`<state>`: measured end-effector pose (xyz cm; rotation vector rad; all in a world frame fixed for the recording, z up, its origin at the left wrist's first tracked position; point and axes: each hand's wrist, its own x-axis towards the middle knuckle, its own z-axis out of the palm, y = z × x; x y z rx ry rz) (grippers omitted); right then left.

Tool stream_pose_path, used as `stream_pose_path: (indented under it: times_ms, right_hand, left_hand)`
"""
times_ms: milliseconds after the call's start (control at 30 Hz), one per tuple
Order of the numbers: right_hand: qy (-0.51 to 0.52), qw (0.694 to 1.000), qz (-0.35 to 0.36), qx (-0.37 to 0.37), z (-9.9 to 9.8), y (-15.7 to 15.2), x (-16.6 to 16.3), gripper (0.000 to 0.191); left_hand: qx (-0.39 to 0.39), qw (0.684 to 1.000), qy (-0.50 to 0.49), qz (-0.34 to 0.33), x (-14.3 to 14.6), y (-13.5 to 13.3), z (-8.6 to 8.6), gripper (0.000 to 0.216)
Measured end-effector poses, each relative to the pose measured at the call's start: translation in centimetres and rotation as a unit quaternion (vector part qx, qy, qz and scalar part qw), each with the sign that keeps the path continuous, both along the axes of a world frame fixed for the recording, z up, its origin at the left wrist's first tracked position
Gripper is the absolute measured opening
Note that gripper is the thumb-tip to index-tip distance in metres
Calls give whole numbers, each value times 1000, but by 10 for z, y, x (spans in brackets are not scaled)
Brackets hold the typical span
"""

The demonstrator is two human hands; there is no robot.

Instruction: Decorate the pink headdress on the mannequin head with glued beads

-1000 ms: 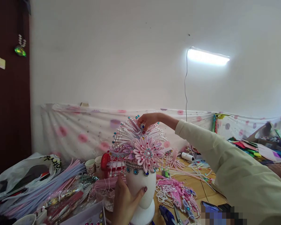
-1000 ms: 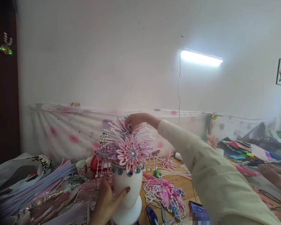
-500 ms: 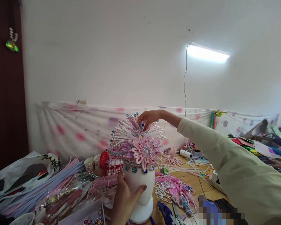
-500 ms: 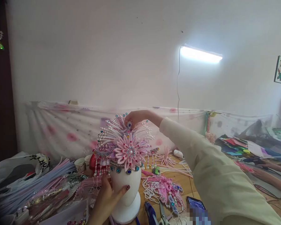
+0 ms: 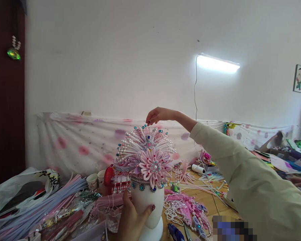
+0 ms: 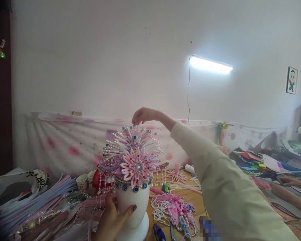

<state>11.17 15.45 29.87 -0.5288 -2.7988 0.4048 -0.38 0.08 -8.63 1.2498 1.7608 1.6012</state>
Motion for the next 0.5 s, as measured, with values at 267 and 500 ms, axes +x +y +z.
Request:
stream_pose_path:
  times_ms: [267,500]
  right_hand:
    - [-89,995,-32,13,-36,-9,-47,19]
    - [-128,984,-104,64,-27,-5,-42,4]
  left_hand:
    - [10,1000,-1,3,0,-3,3,101]
    - [-13,1000,25,11,0,-2,-3,96]
